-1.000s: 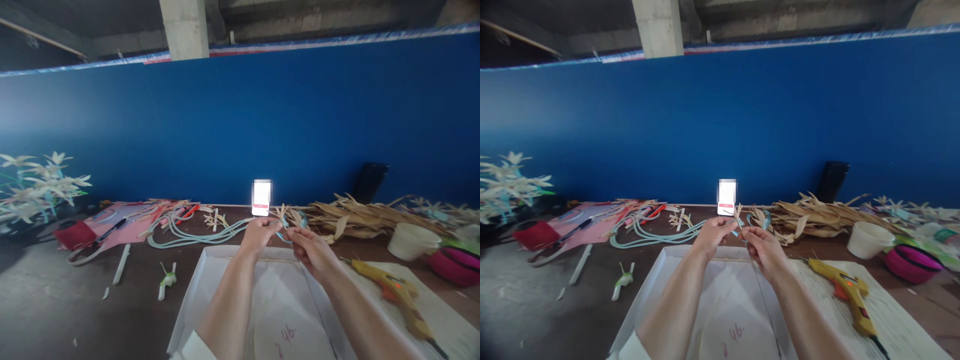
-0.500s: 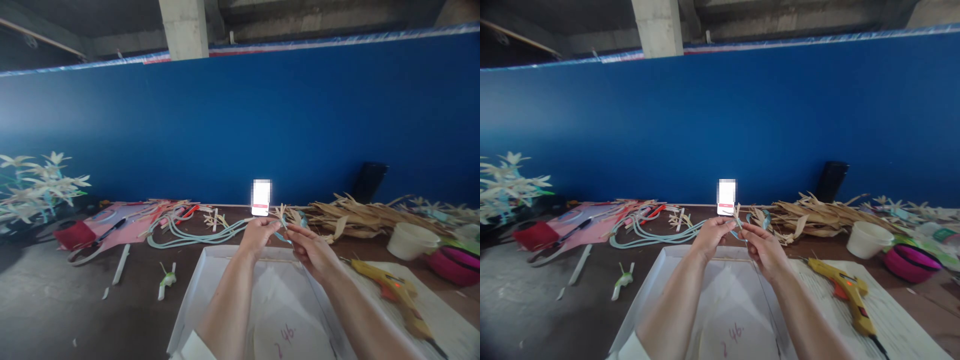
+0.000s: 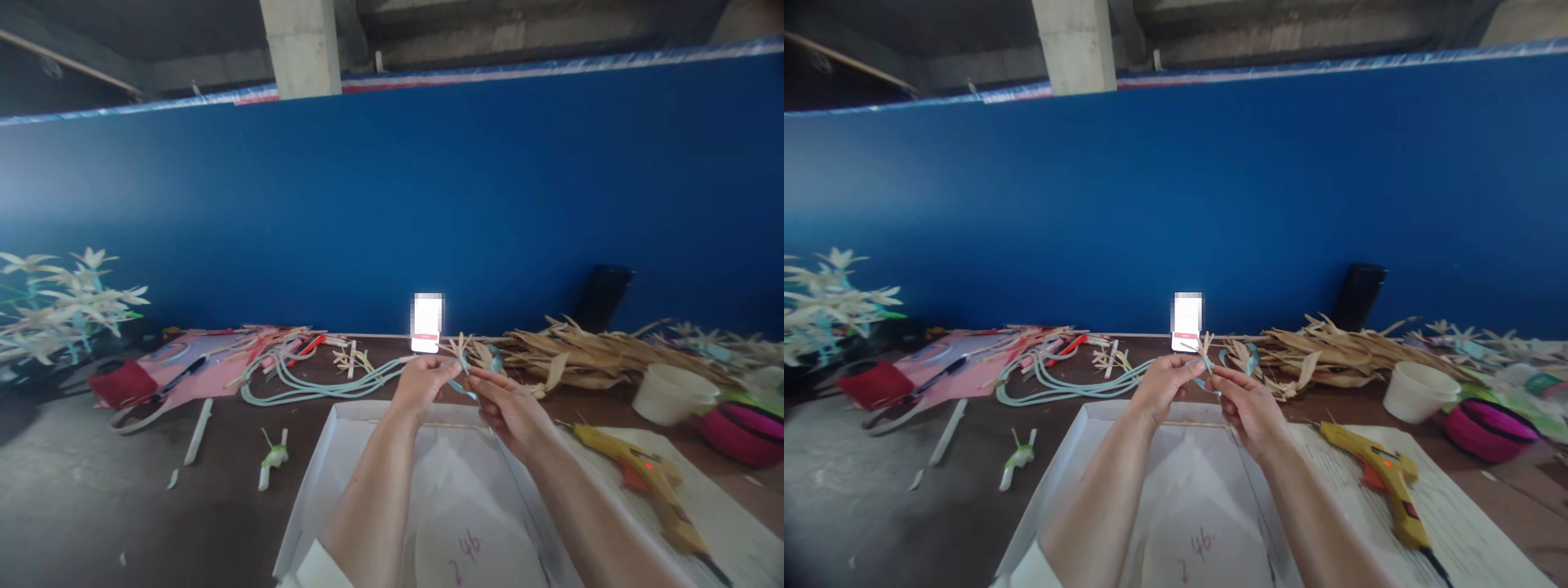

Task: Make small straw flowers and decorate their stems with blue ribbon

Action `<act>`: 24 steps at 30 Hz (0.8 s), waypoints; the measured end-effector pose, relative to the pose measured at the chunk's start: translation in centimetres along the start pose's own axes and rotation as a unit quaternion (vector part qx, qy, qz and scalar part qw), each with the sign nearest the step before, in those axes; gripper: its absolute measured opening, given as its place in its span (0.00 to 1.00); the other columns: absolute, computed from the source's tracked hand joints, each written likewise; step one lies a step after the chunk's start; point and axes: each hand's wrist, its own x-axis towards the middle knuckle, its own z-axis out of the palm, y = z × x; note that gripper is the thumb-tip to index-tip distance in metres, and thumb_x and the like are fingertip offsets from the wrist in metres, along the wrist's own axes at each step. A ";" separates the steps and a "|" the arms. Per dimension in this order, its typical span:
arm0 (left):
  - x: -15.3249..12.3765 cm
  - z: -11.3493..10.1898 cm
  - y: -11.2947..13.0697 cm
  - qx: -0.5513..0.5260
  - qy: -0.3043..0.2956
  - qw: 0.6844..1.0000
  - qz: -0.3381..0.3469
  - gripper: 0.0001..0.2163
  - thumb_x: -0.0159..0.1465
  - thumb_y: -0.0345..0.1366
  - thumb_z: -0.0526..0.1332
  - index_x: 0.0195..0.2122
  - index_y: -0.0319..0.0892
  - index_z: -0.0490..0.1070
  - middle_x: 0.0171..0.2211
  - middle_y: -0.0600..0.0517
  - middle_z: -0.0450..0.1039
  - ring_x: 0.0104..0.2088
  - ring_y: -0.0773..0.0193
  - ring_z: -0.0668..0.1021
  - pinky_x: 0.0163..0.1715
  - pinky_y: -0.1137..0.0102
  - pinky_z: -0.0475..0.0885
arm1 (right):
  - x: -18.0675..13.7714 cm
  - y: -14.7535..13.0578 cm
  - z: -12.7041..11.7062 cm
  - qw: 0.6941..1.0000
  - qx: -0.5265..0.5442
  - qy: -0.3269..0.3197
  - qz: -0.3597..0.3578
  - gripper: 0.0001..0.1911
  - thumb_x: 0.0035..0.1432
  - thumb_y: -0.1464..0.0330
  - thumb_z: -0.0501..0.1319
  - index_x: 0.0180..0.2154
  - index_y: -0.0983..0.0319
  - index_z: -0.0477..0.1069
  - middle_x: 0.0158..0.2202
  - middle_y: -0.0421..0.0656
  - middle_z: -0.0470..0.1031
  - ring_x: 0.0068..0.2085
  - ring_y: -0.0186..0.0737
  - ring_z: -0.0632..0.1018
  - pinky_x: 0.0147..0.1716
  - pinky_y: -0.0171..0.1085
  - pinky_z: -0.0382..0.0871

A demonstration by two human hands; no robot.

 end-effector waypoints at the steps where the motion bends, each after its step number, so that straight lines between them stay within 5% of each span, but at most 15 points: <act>1: 0.0 0.0 0.0 -0.001 -0.003 1.000 0.003 0.18 0.49 0.46 0.64 0.37 0.41 0.75 0.32 0.48 0.74 0.27 0.69 0.69 0.24 0.75 0.59 | 0.0 0.0 0.0 1.000 -0.001 0.000 0.000 0.17 0.42 0.66 0.68 0.37 0.62 0.74 0.29 0.43 0.74 0.17 0.24 0.57 0.13 0.28 0.45; 24: 0.0 0.2 0.0 -0.041 -0.009 0.999 0.011 0.16 0.48 0.44 0.66 0.35 0.39 0.75 0.32 0.48 0.74 0.30 0.67 0.71 0.26 0.75 0.62 | -0.1 0.0 0.0 1.000 -0.022 -0.004 0.004 0.16 0.43 0.66 0.67 0.38 0.61 0.74 0.29 0.42 0.75 0.17 0.22 0.57 0.12 0.26 0.42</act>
